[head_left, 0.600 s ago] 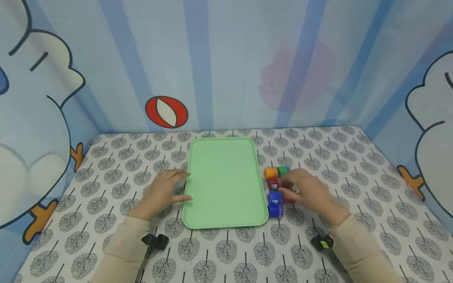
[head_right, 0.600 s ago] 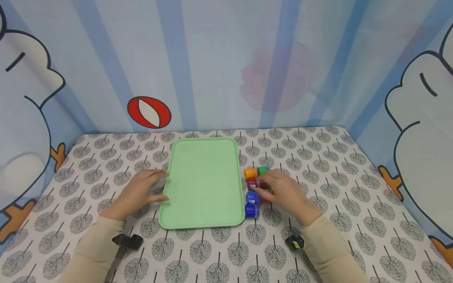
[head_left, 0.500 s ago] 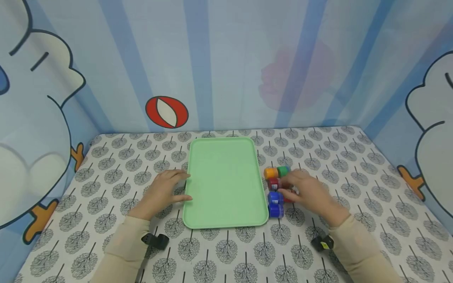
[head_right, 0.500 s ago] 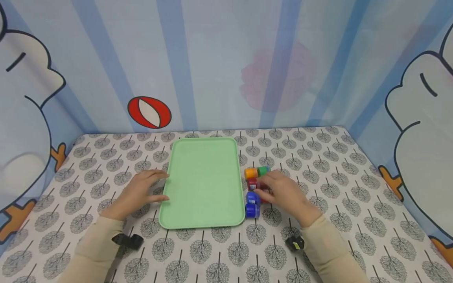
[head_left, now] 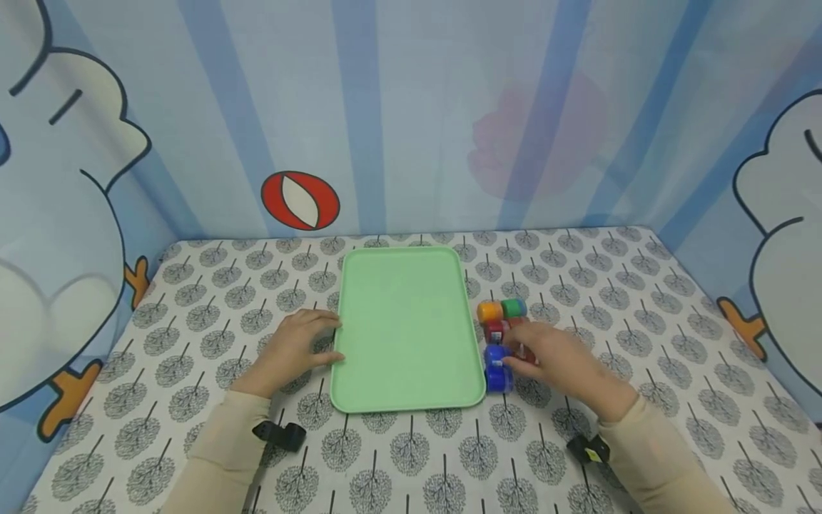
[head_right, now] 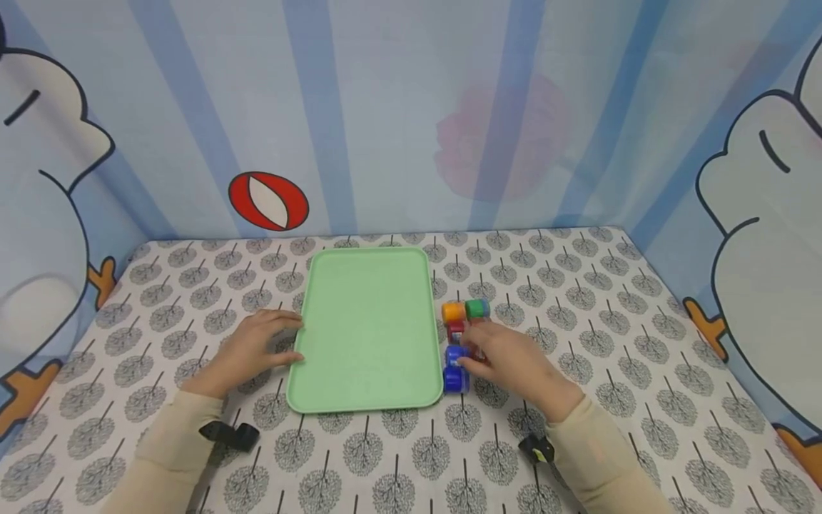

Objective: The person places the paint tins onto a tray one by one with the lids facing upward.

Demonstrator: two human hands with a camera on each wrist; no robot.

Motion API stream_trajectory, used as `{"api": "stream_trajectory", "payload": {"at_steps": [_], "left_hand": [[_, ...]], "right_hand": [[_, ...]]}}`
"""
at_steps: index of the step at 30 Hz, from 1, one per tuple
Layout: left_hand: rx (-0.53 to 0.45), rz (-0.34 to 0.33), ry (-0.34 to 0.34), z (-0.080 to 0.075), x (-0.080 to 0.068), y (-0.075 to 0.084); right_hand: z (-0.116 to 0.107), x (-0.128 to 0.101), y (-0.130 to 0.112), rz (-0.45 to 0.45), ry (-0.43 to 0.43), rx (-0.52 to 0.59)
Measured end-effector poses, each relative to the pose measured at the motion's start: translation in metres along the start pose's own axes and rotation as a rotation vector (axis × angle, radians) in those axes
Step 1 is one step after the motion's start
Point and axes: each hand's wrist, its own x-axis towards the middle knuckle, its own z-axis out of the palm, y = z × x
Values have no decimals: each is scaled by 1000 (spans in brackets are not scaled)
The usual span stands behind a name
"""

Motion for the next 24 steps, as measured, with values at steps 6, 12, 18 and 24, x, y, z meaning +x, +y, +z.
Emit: {"api": "stream_trajectory", "payload": {"at_steps": [6, 12, 18, 24], "left_hand": [[-27, -4, 10, 0, -1, -2], [-50, -15, 16, 1, -3, -3], [-45, -13, 23, 1, -3, -4], [-61, -7, 35, 4, -3, -5]], "right_hand": [[1, -5, -3, -6, -21, -11], [3, -9, -4, -34, -20, -58], [7, -11, -8, -26, -48, -95], [12, -13, -10, -14, -89, -148]]}}
